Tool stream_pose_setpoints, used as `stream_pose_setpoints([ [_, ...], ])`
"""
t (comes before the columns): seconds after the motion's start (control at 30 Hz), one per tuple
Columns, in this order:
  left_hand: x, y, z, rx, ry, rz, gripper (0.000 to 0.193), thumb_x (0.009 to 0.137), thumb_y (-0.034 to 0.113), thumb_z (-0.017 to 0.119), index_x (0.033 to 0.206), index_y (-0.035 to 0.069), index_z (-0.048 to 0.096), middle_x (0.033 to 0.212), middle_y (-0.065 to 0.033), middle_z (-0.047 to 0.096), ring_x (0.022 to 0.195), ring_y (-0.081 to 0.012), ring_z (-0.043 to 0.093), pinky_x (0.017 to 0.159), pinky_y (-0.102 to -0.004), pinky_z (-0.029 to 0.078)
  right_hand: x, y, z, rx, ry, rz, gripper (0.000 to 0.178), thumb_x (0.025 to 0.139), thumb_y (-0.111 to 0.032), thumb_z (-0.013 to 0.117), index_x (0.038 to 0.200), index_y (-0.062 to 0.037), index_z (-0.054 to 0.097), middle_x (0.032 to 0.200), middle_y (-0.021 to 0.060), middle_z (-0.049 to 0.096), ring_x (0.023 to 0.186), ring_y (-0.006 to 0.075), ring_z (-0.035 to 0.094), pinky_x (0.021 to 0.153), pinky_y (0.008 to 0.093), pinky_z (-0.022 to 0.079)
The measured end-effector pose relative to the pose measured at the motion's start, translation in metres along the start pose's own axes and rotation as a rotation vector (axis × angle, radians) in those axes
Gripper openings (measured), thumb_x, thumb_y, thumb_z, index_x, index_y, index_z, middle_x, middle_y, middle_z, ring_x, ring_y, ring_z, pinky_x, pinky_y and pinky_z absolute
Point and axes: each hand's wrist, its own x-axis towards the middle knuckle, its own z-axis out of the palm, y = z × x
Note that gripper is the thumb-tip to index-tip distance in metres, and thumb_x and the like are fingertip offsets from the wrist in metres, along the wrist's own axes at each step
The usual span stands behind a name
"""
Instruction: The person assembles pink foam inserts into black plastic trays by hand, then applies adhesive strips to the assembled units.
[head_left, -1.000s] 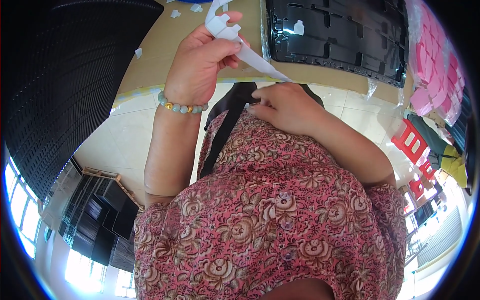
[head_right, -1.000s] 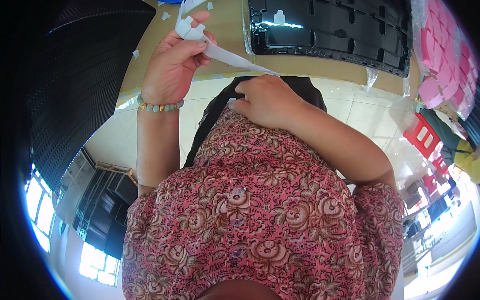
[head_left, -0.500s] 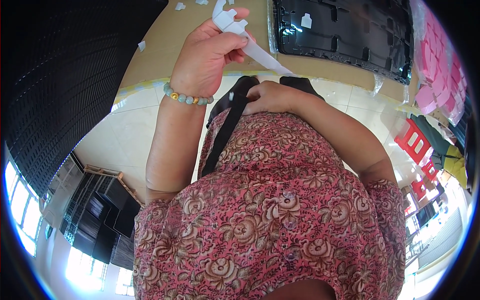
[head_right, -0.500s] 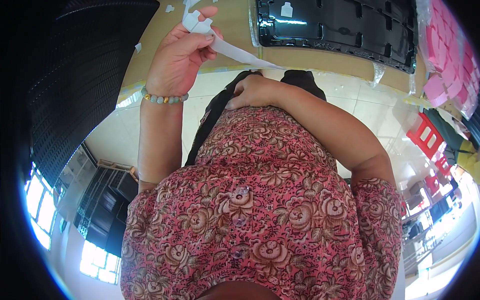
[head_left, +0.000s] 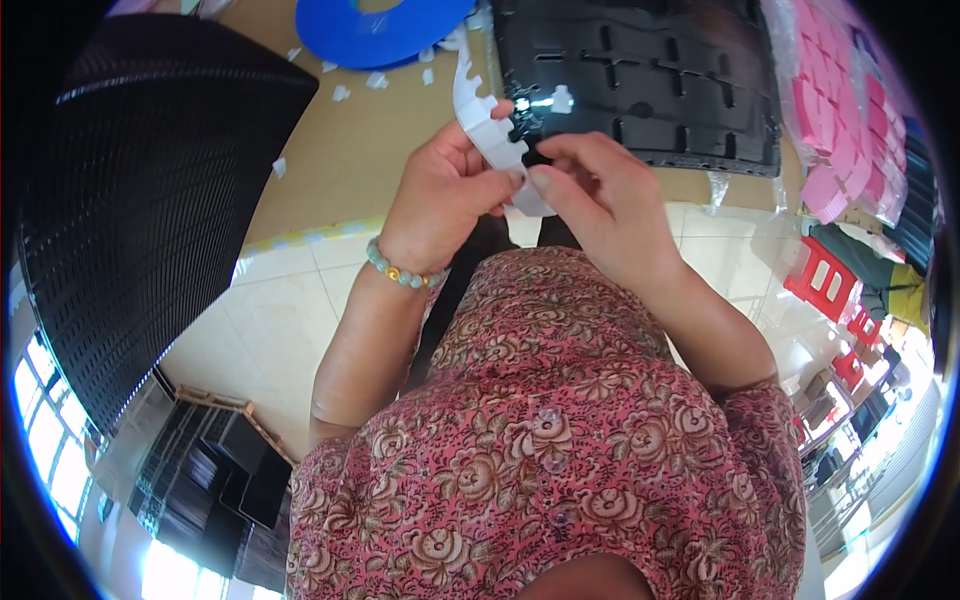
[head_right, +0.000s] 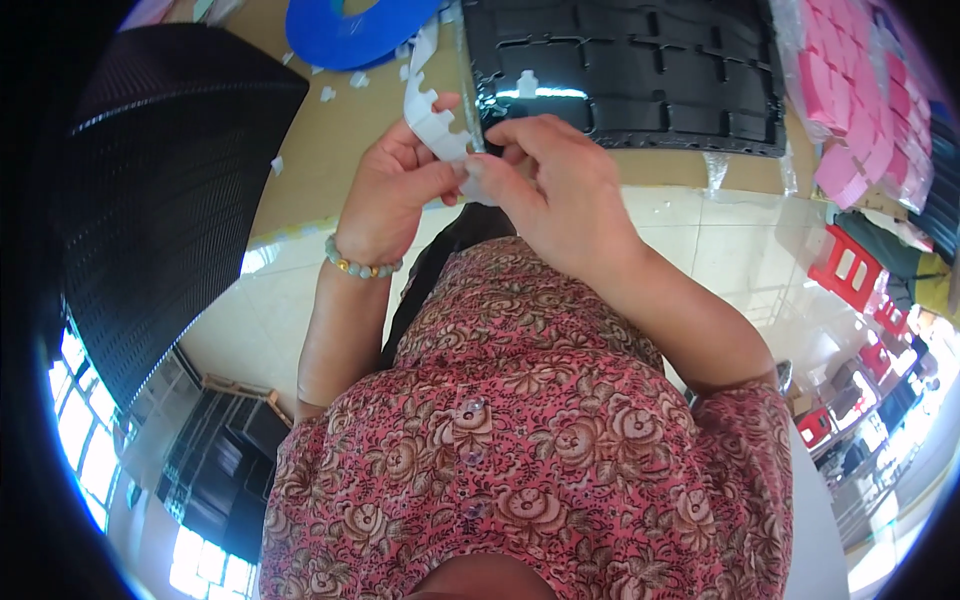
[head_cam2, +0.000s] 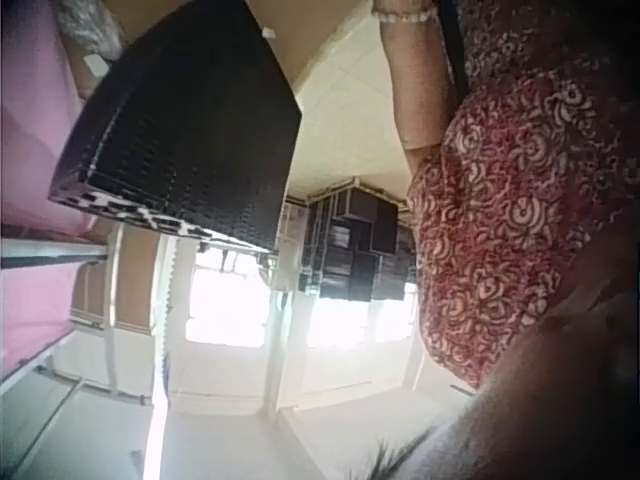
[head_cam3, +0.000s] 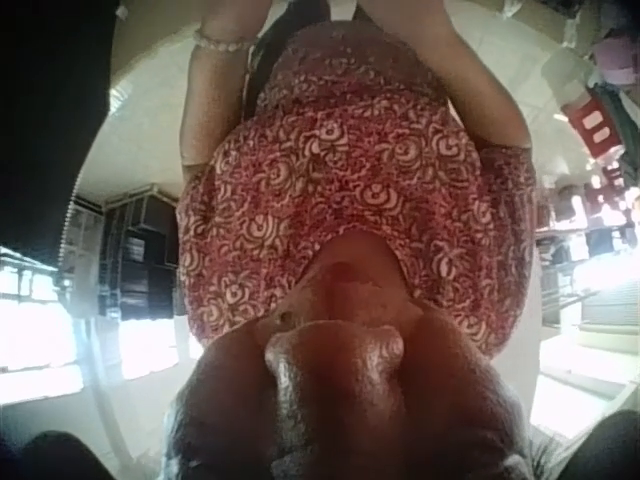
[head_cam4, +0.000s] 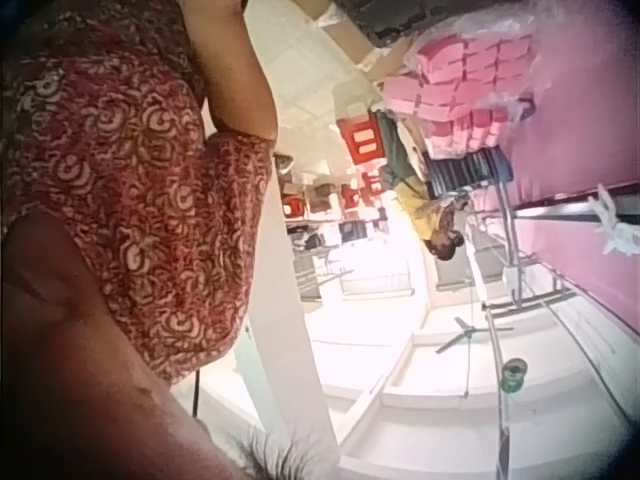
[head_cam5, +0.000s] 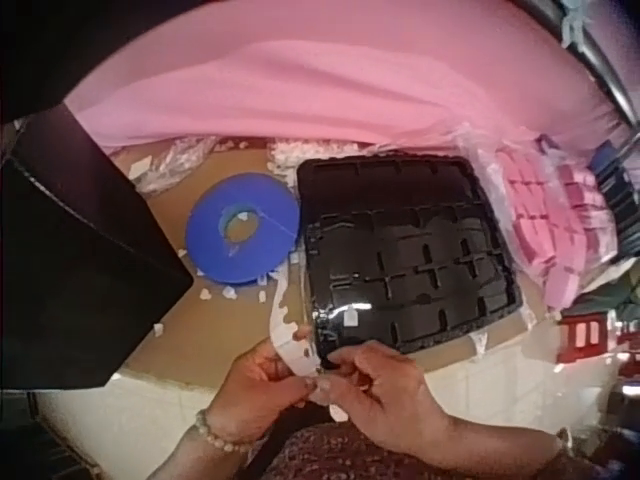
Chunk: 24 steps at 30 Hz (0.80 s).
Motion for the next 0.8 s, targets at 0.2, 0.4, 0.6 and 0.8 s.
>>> stream_pose_setpoints([
  [0.2, 0.016, 0.006, 0.025, -0.044, -0.029, -0.075, 0.041, 0.089, 0.005, 0.059, 0.129, 0.004, 0.051, 0.090, -0.0038, 0.066, 0.074, -0.0095, 0.062, 0.063, -0.0231, 0.051, 0.016, 0.028, 0.003, 0.435, 0.058, 0.252, 0.010, 0.081, -0.005, 0.066, 0.091, -0.0022, 0.067, 0.082, 0.0083, 0.062, 0.073, 0.0185, 0.062, 0.066, 0.0304, 0.050],
  [0.4, 0.020, 0.022, 0.039, -0.021, 0.085, -0.193, 0.024, 0.096, 0.022, 0.053, 0.100, 0.000, 0.063, 0.088, -0.0094, 0.067, 0.079, -0.0159, 0.066, 0.069, -0.0271, 0.054, 0.016, 0.014, -0.022, -0.537, 0.318, -0.700, 0.026, 0.063, -0.008, 0.070, 0.088, -0.0087, 0.067, 0.086, 0.0025, 0.057, 0.075, 0.0214, 0.057, 0.071, 0.0355, 0.046],
  [0.6, 0.025, 0.031, 0.043, -0.312, 0.104, -0.080, 0.024, 0.097, 0.022, 0.051, 0.098, 0.000, 0.059, 0.091, -0.0140, 0.068, 0.085, -0.0224, 0.067, 0.080, -0.0362, 0.054, 0.034, -0.011, -0.069, -0.390, 0.394, -0.695, 0.018, 0.065, -0.009, 0.068, 0.083, -0.0129, 0.067, 0.084, 0.0035, 0.059, 0.081, 0.0238, 0.056, 0.078, 0.0399, 0.043],
  [0.8, 0.011, 0.027, 0.019, -0.290, 0.094, -0.054, 0.023, 0.097, 0.022, 0.050, 0.097, 0.000, 0.059, 0.084, -0.0148, 0.068, 0.077, -0.0235, 0.067, 0.074, -0.0363, 0.054, 0.143, 0.076, -0.189, -0.858, 0.603, -0.423, 0.007, 0.080, -0.014, 0.062, 0.080, -0.0114, 0.068, 0.090, 0.0079, 0.064, 0.097, 0.0309, 0.054, 0.087, 0.0411, 0.041],
])
